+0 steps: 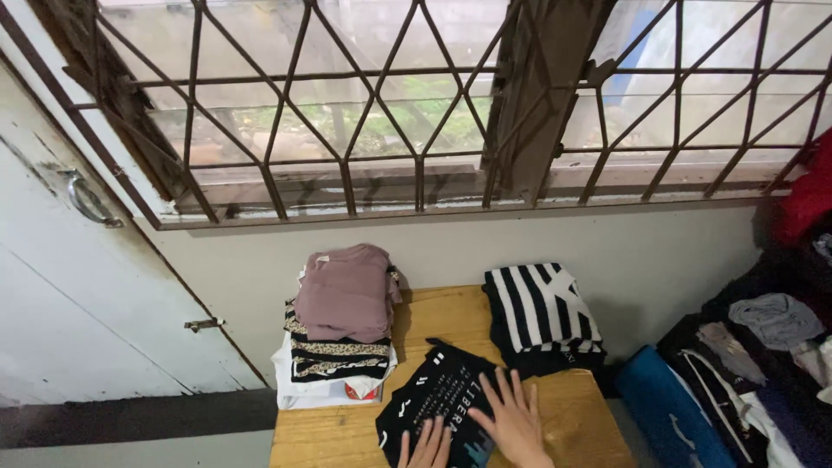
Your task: Folding various items of clothing and stacking them on a wooden surface.
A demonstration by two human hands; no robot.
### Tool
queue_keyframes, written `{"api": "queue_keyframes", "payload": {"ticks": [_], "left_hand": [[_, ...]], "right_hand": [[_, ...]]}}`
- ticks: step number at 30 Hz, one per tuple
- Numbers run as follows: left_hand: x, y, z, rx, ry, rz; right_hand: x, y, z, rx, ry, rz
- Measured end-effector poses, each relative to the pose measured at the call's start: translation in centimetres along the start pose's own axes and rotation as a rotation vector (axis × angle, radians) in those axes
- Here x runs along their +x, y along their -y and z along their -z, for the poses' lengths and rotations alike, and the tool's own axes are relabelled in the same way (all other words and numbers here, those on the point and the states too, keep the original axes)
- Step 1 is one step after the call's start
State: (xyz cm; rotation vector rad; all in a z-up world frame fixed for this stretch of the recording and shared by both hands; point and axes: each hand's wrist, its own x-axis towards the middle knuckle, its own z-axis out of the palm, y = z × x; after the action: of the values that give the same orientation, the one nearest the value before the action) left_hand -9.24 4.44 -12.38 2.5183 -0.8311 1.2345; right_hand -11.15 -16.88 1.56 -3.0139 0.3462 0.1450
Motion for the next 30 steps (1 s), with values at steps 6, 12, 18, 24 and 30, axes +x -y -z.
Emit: {"api": "queue_keyframes", "payload": {"ticks": [6,12,18,24,30], "left_hand": [[1.8,1.2,-0.3,-0.142,0.247,0.14],[-1.2,1.0,-5.3,-0.017,0.052,0.385],[3.3,0.4,-2.5,0.174,-0.217,0.059],[6.6,0.7,-2.8,-0.192,0.209,0.042],[8.7,0.6,-3.0,-0.285,0.504,0.162]], "right_hand": [[2.0,0.0,-11.8,0.298,-0.47,-0.049],[3.9,0.7,-15.0,0.196,-0.426,-0.009],[5.4,1.0,-3.0,0.106,-0.024,0.108],[7.2,-0.8,-7.5,0.59,-0.327,0.107],[6.8,-0.9,-12.1,0.431,-0.13,-0.011]]}}
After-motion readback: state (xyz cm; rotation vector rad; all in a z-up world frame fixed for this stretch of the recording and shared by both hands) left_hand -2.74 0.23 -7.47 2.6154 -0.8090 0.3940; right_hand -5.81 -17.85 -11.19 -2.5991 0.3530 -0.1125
